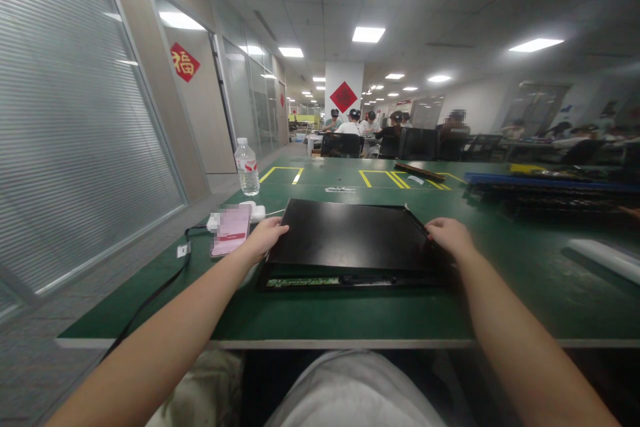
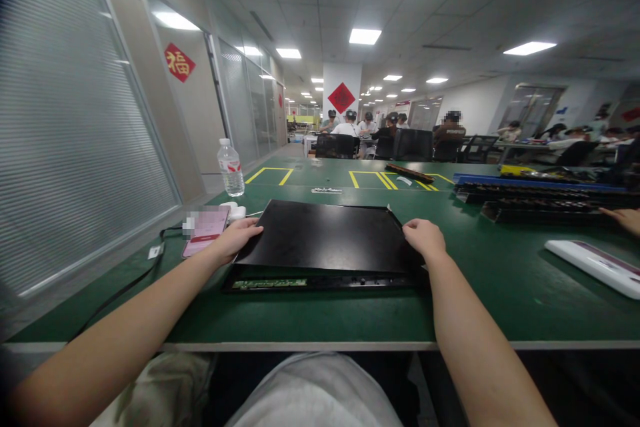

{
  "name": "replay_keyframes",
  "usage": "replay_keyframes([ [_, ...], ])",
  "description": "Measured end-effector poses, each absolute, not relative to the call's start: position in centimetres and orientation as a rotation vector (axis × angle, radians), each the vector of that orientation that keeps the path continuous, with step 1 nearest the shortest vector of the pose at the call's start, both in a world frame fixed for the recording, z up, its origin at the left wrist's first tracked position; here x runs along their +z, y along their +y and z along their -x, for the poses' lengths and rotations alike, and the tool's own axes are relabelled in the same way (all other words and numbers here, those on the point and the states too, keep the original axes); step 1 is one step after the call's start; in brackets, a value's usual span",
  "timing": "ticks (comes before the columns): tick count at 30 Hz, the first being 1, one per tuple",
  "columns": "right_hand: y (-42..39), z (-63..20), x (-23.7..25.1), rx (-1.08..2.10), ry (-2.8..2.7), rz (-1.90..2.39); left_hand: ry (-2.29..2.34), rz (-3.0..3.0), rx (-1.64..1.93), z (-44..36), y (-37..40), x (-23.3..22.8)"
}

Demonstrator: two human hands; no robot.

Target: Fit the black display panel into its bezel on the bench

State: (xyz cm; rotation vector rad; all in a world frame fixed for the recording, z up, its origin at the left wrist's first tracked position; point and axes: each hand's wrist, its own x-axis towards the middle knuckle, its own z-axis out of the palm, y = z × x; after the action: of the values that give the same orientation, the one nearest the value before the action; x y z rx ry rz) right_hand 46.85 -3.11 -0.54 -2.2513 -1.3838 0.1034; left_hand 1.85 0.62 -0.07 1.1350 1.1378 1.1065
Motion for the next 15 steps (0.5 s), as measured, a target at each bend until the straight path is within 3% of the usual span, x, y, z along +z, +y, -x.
replay_keyframes([
  [15,-2.87,-47.17,-0.74,0.111,-1.367,2.244,1.121,-1.167,1.183,-1.47,1.00,-0.03],
])
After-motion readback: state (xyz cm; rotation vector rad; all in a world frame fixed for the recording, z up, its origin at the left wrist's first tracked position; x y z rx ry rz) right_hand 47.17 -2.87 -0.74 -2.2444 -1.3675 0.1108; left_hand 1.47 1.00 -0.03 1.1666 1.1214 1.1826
